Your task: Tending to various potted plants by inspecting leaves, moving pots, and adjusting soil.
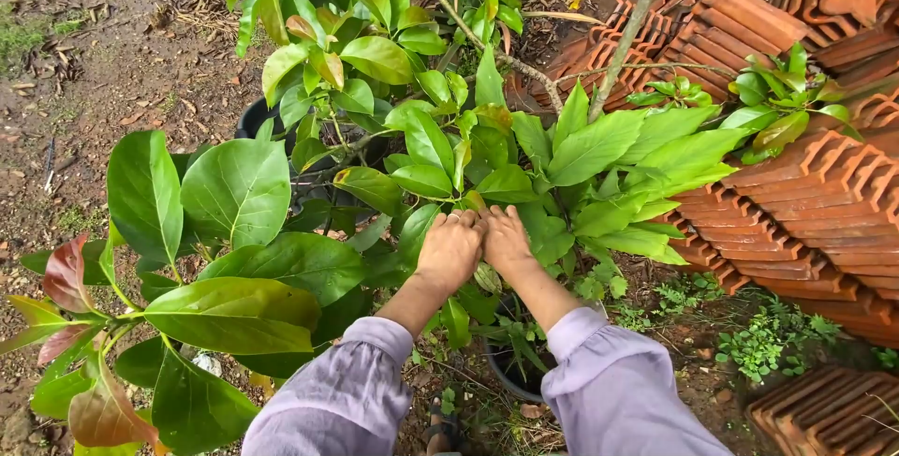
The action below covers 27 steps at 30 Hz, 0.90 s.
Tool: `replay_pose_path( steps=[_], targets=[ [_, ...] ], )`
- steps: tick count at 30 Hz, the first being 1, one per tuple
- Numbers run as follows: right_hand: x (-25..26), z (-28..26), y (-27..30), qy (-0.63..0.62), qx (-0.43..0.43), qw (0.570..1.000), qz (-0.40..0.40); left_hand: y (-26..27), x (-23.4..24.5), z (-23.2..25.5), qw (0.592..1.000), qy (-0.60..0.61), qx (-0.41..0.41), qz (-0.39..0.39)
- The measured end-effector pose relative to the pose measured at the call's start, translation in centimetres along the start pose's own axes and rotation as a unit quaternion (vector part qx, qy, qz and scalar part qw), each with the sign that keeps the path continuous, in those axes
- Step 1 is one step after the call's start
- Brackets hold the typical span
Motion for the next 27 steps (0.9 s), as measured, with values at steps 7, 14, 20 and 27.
replay_pose_path(
  steps=[7, 14, 20, 27],
  targets=[
    [1.5, -2.4, -0.5, -0.133, -0.045, 0.988, -0.057, 0.0, -1.4, -2.9, 0.999, -0.011, 0.037, -0.015],
    [2.6, -6.8, 1.3, -0.035, 0.089, 0.995, -0.042, 0.6, -1.5, -2.4, 1.000, 0.020, 0.017, -0.011],
    [-0.9, -7.6, 0.3, 0.018, 0.202, 0.979, 0.017, -0.3, 11.5, 4.1, 0.958, 0.181, -0.021, -0.222],
    [2.1, -8.8, 0.4, -0.036, 0.268, 0.955, -0.120, -1.5, -0.9, 8.8, 0.905, 0.234, -0.084, -0.345]
  ],
)
Point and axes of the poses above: each hand's wrist, its own y-axis away from the middle knuckle, its own x-axis out of the back of the hand, z = x × y, the point moved 3 cm from there along -y, towards the middle knuckle, and after that the axes turned 7 degrees about x, right-handed, at the moved point
